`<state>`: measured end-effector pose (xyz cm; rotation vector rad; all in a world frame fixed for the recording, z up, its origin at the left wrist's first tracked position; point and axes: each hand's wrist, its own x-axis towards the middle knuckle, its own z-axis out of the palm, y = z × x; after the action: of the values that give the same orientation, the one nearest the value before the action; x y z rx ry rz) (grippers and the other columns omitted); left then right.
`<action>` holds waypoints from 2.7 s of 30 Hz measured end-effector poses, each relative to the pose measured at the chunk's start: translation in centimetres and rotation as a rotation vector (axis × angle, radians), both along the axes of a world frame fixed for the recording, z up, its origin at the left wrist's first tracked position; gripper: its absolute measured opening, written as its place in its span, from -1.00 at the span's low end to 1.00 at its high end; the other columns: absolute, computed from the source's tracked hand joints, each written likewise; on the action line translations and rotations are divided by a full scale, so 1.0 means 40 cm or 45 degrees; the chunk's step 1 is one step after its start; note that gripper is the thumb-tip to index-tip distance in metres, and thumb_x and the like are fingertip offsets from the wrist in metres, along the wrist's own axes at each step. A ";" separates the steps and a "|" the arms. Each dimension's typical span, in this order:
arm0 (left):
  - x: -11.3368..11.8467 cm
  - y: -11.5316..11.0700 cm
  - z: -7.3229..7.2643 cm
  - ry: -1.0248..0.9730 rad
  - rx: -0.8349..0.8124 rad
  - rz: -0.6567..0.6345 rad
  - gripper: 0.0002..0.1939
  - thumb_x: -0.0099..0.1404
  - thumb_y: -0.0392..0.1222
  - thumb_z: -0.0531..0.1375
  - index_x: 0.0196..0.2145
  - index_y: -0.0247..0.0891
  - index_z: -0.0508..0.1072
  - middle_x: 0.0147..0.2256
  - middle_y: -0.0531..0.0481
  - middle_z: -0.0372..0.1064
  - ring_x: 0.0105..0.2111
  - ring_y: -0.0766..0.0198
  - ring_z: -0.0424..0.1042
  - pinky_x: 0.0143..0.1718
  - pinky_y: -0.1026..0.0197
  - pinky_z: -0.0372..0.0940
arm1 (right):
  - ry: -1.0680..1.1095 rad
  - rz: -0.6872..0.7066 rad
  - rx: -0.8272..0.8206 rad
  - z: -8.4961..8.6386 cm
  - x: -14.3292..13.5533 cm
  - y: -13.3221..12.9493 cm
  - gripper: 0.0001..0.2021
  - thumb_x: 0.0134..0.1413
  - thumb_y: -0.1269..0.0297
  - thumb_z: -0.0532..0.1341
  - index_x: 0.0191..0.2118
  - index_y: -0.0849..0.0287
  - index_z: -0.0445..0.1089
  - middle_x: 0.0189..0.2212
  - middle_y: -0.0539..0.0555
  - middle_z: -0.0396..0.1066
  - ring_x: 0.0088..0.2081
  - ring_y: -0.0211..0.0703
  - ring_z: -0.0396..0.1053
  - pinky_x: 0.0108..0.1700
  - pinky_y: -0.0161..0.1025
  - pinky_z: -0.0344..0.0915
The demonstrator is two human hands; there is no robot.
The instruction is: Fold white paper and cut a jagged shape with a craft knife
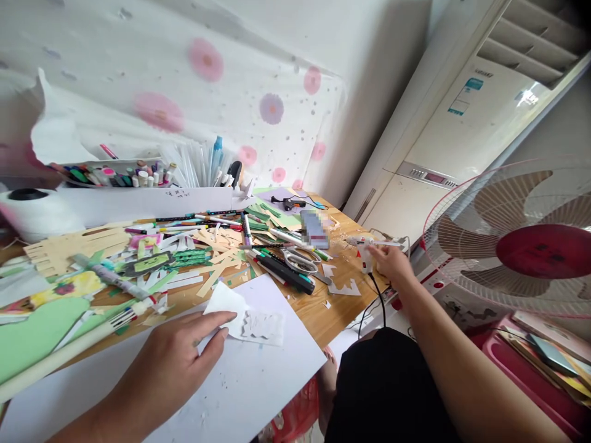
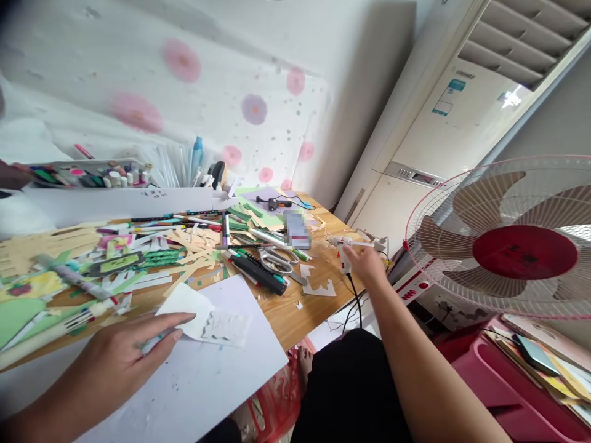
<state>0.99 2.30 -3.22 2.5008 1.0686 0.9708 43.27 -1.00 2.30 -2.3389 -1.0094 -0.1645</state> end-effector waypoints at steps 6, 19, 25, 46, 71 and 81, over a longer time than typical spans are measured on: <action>0.004 -0.022 0.029 0.103 0.110 -0.083 -0.73 0.30 -0.20 0.01 -0.21 -0.21 0.49 -0.36 -0.04 0.51 -0.37 0.20 0.49 -0.32 0.22 0.35 | -0.348 0.173 0.518 0.034 -0.120 -0.114 -0.58 0.11 0.12 0.13 0.05 0.21 0.23 0.00 0.24 0.19 -0.03 0.04 0.24 0.00 -0.05 0.25; 0.015 -0.042 0.049 0.088 0.124 -0.281 -0.74 0.28 -0.34 0.06 -0.12 -0.19 0.43 -0.21 -0.01 0.47 -0.19 0.25 0.46 -0.17 0.28 0.32 | 0.862 1.849 -0.316 0.026 -0.486 0.027 -0.59 0.25 0.16 0.05 0.17 0.15 0.20 -0.28 0.06 0.40 -0.39 -0.30 0.30 -0.31 -0.33 0.30; -0.001 -0.039 0.045 0.093 0.075 -0.351 -0.72 0.25 -0.37 0.08 -0.12 -0.14 0.40 -0.02 0.01 0.41 -0.03 0.25 0.39 -0.02 0.28 0.28 | 0.947 1.576 -0.308 0.014 -0.489 0.046 -0.85 0.11 0.32 0.16 -0.33 0.27 0.45 -0.51 -0.01 0.35 -0.47 -0.32 0.28 -0.40 -0.38 0.23; 0.020 -0.029 0.035 0.314 0.022 -0.378 -0.52 0.23 -0.41 0.00 0.05 -0.11 0.38 0.12 0.04 0.29 0.14 0.07 0.17 0.13 -0.02 0.19 | 0.639 1.300 -0.426 -0.055 -0.451 0.018 -0.95 -0.04 0.32 0.23 -0.39 0.16 0.39 -0.57 -0.08 0.32 -0.53 -0.33 0.23 -0.50 -0.40 0.13; 0.021 -0.034 0.035 0.472 0.063 -0.383 -0.55 0.18 -0.41 0.01 -0.04 -0.07 0.42 0.10 0.09 0.30 0.14 0.07 0.14 0.20 -0.13 -0.06 | 0.254 1.413 -0.482 -0.046 -0.438 0.008 -0.95 -0.04 0.44 0.22 -0.39 0.18 0.40 -0.60 -0.09 0.29 -0.58 -0.36 0.17 -0.50 -0.39 0.07; 0.020 -0.037 0.025 0.551 0.068 -0.358 -0.45 0.20 -0.05 0.17 0.15 -0.09 0.23 0.19 0.07 0.18 0.21 0.02 0.02 0.23 -0.09 -0.23 | -0.182 1.854 -0.039 -0.062 -0.419 -0.002 -0.89 0.09 0.40 0.20 -0.27 0.22 0.48 -0.15 0.15 0.43 -0.14 -0.06 0.31 -0.06 -0.13 0.26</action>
<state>1.78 0.83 -2.22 2.8807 0.7643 0.3938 26.51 -1.07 -0.18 -1.1089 -2.4458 0.2628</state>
